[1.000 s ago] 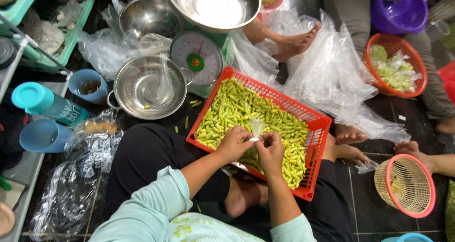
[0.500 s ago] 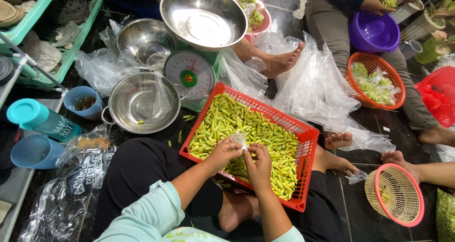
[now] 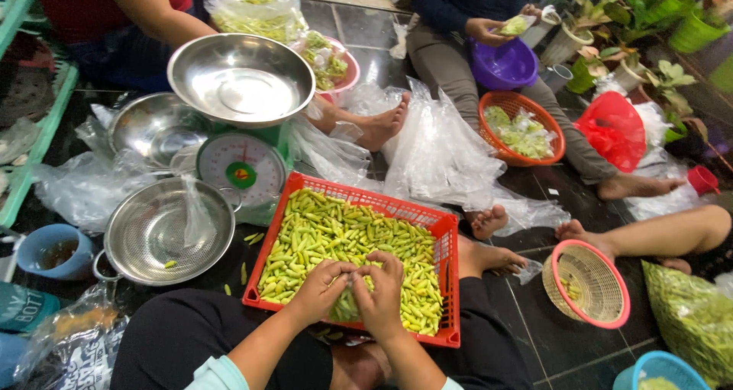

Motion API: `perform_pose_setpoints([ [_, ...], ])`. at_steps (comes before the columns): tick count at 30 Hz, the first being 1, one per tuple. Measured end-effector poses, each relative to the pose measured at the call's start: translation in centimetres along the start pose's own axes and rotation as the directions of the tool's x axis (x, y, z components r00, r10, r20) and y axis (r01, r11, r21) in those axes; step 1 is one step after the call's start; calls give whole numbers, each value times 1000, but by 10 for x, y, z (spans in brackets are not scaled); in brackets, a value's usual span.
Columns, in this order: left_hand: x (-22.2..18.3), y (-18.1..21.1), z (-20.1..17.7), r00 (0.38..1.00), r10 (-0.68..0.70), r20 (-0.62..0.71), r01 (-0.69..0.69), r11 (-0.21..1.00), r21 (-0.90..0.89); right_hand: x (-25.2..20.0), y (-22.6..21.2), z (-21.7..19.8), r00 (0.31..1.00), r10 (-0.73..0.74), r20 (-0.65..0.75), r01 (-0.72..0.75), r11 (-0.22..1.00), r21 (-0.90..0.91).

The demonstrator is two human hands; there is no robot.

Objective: The person sorts green chilies by hand from a red plastic crate into small clear plastic bags, sometimes using a small clear plastic cup to measure them, and places the filled bags into a metal bowl on a weighing scale.

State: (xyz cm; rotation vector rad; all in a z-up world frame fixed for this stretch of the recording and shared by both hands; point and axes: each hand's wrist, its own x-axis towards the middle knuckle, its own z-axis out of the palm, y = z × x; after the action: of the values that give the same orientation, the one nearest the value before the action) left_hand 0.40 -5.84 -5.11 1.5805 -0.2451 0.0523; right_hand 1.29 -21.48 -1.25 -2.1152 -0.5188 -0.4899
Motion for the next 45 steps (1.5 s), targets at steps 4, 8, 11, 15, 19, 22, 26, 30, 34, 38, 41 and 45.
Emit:
perform_pose_setpoints([
  [4, 3, 13, 6, 979, 186, 86, -204, 920, 335, 2, 2, -15, 988, 151, 18, -152, 964, 218],
  [8, 1, -2, 3, 976, 101, 191, -109, 994, 31, 19, -22, -35, 995, -55, 84, 51, 998, 44],
  [11, 3, 21, -2, 938, 132, 320, -106, 990, -97, 21, -33, -51, 977, -22, 213, -29, 972, 233],
  [15, 12, 37, 1, 914, 190, 359, -239, 966, 98, 13, -37, -58, 987, 110, 114, -142, 932, 332],
  [19, 8, 17, 4, 938, 88, 336, -190, 940, 285, 2, -8, -44, 972, 212, 104, -235, 919, 316],
  [22, 13, 14, 0, 939, 64, 339, -203, 897, 393, 3, 9, -41, 959, 237, 157, -272, 923, 270],
  [26, 17, -12, 2, 936, 56, 346, -199, 897, 394, 32, 66, -63, 944, 225, 242, -288, 919, 269],
  [30, 27, -27, -6, 950, 40, 310, -179, 881, 437, 140, 129, -136, 875, 481, 57, -473, 874, -114],
  [34, 36, -19, -11, 978, -122, 167, 12, 840, 543, 252, 177, -225, 957, -118, -263, 6, 920, -391],
  [38, 38, -22, -19, 991, -131, 25, 97, 843, 530, 268, 177, -212, 914, -82, -396, -69, 934, -351],
  [41, 37, -46, -19, 992, -71, -108, 109, 907, 406, 243, 180, -147, 949, -72, -306, -97, 860, -501],
  [45, 39, -56, -17, 980, -130, -152, 171, 939, 300, 198, 185, -51, 808, 588, 37, -570, 797, -202],
])
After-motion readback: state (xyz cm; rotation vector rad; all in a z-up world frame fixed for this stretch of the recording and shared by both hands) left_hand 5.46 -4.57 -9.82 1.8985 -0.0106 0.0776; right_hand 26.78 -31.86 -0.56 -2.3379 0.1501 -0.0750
